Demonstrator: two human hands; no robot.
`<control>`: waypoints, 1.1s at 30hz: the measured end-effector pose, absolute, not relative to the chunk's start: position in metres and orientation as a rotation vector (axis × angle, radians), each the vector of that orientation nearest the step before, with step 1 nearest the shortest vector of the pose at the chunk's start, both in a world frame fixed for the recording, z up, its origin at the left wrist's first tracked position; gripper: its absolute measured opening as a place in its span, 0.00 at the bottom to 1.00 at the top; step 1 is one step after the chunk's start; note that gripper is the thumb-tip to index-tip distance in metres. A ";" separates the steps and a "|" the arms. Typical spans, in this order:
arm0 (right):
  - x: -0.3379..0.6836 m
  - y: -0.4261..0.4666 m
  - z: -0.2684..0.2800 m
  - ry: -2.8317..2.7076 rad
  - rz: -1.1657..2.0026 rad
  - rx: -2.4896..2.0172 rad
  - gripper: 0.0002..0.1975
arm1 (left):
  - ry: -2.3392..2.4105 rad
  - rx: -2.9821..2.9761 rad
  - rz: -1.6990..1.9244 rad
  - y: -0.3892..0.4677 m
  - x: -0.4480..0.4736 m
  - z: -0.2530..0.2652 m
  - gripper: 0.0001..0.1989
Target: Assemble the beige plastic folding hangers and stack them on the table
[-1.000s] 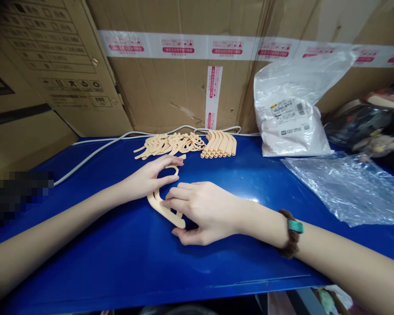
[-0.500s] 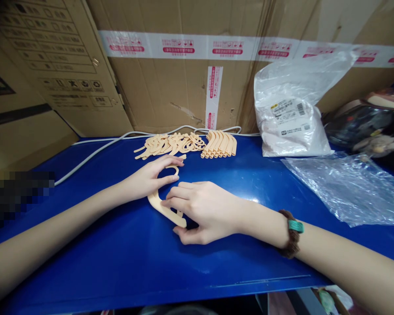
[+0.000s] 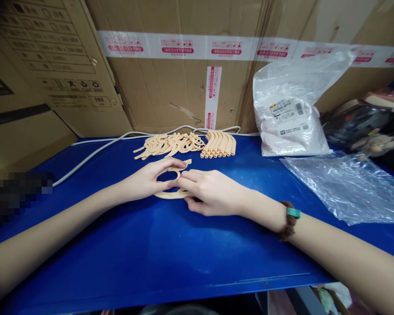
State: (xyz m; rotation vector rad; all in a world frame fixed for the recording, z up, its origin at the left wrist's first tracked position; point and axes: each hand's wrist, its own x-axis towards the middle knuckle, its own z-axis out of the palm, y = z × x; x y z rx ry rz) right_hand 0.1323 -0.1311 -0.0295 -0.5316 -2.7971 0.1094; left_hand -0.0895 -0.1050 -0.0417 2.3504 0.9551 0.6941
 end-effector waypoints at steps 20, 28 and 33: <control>0.140 -0.115 -0.027 -2.748 0.054 -0.762 0.16 | 1.047 2.262 0.712 -0.106 -0.088 -0.033 0.18; 0.146 -0.108 -0.029 -2.698 0.014 -0.767 0.19 | 1.002 2.423 0.753 -0.103 -0.090 -0.038 0.14; 0.147 -0.105 -0.029 -2.630 -0.162 -0.809 0.16 | 0.969 2.540 0.694 -0.107 -0.091 -0.039 0.27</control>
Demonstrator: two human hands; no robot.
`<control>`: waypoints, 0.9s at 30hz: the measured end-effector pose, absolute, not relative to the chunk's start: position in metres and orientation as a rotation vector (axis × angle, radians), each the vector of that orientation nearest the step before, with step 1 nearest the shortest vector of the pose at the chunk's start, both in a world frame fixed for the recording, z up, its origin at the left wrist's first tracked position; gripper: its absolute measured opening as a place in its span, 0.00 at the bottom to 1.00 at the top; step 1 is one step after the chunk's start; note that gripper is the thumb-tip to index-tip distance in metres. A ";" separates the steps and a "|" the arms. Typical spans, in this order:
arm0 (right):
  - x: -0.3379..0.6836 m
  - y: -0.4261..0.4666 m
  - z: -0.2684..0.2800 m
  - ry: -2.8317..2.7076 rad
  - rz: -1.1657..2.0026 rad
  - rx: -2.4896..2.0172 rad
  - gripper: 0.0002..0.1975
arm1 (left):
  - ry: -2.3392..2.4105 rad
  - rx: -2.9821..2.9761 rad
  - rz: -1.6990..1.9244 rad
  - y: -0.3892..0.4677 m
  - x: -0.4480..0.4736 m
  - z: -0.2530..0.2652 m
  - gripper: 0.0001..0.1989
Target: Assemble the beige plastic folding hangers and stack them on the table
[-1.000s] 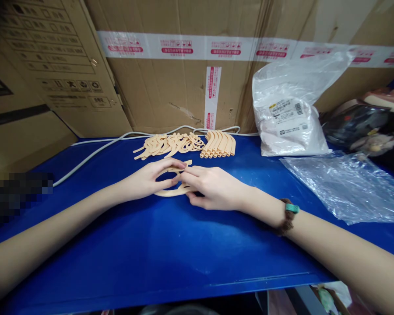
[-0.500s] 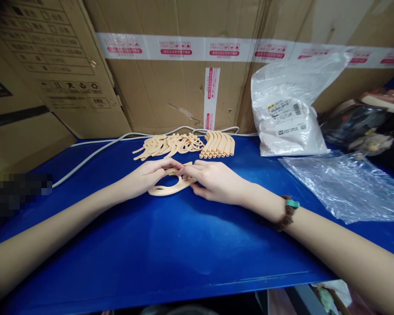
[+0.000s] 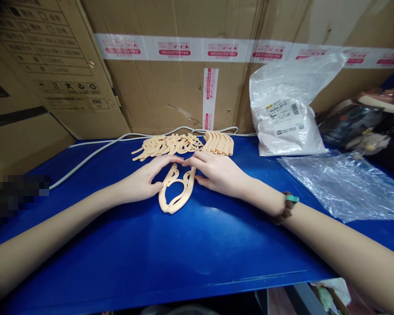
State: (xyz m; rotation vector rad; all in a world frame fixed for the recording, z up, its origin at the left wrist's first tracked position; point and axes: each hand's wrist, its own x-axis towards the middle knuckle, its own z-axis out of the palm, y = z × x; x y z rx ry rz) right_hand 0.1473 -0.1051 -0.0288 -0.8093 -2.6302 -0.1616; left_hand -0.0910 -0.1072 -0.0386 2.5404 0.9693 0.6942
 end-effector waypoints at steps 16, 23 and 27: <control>0.140 -0.117 -0.026 -2.704 0.131 -0.867 0.22 | 0.959 2.502 0.399 -0.121 -0.089 -0.025 0.37; 0.141 -0.114 -0.027 -2.800 0.273 -0.695 0.29 | 1.117 2.481 0.296 -0.117 -0.095 -0.015 0.40; 0.141 -0.113 -0.027 -2.764 0.152 -0.739 0.30 | 1.185 2.465 0.171 -0.114 -0.106 -0.003 0.41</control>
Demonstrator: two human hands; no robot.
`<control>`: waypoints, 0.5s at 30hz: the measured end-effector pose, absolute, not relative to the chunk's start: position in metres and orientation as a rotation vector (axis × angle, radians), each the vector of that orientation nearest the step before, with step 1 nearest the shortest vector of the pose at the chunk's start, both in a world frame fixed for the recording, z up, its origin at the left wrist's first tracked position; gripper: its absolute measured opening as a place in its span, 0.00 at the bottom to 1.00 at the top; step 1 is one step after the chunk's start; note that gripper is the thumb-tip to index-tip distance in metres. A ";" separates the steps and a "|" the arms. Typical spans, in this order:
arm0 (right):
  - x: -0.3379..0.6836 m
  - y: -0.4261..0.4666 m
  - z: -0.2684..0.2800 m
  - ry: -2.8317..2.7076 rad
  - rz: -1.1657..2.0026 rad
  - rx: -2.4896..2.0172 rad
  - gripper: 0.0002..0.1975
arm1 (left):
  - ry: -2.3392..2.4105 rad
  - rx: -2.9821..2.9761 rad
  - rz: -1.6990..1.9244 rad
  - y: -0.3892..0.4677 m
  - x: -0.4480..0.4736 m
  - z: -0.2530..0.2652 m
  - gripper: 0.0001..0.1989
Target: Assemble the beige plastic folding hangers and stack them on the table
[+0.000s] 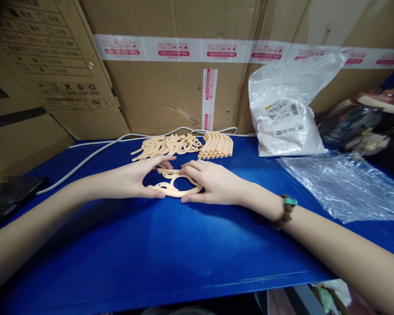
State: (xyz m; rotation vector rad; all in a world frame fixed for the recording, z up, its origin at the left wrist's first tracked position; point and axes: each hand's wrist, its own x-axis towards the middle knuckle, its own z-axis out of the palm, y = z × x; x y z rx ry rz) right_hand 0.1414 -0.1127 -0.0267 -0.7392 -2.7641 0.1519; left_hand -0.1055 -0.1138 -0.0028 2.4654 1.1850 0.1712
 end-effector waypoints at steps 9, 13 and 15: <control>0.143 -0.111 -0.028 -2.773 0.068 -0.826 0.31 | 1.656 2.320 -0.284 -0.106 -0.149 0.024 0.35; 0.143 -0.112 -0.028 -2.771 0.074 -0.811 0.30 | 1.721 2.334 -0.308 -0.100 -0.156 0.026 0.40; 0.143 -0.112 -0.028 -2.778 0.067 -0.818 0.30 | 1.705 2.358 -0.312 -0.098 -0.157 0.026 0.40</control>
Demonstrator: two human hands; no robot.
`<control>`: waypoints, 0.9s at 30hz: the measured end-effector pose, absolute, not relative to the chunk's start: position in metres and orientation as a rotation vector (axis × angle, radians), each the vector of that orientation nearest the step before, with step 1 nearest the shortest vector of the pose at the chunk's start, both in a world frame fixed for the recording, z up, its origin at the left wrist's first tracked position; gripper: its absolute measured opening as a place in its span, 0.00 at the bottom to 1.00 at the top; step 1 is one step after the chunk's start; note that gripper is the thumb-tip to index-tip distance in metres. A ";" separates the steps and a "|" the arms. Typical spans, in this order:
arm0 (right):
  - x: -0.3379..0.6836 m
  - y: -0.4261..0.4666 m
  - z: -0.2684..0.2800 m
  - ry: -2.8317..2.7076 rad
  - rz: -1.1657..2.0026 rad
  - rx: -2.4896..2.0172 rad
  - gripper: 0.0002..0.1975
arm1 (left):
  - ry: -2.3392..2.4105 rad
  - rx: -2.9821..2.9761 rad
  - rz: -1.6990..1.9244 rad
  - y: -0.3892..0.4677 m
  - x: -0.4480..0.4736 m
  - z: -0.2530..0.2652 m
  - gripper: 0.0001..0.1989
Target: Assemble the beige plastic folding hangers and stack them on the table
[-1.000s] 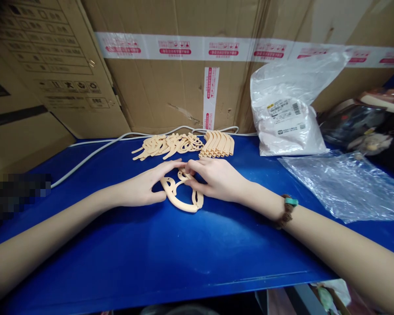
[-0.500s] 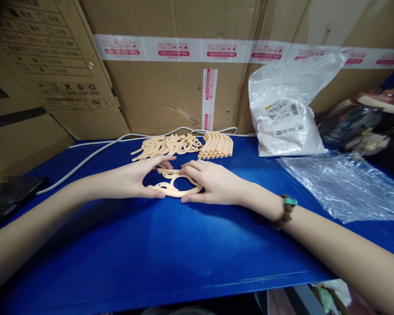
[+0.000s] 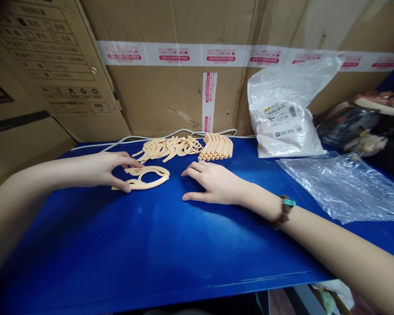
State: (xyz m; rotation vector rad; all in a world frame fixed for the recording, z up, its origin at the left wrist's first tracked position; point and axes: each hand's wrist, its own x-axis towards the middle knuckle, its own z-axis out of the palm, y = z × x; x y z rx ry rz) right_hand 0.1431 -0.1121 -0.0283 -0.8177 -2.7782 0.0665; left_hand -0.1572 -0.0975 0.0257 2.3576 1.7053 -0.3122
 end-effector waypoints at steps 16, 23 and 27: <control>0.143 -0.112 -0.029 -2.790 0.056 -0.800 0.29 | 1.659 2.449 -0.081 -0.089 -0.160 0.015 0.25; 0.142 -0.113 -0.029 -2.807 0.029 -0.809 0.29 | 1.660 2.459 -0.071 -0.091 -0.157 0.017 0.21; 0.142 -0.113 -0.029 -2.804 0.023 -0.805 0.29 | 1.681 2.465 -0.087 -0.090 -0.158 0.017 0.21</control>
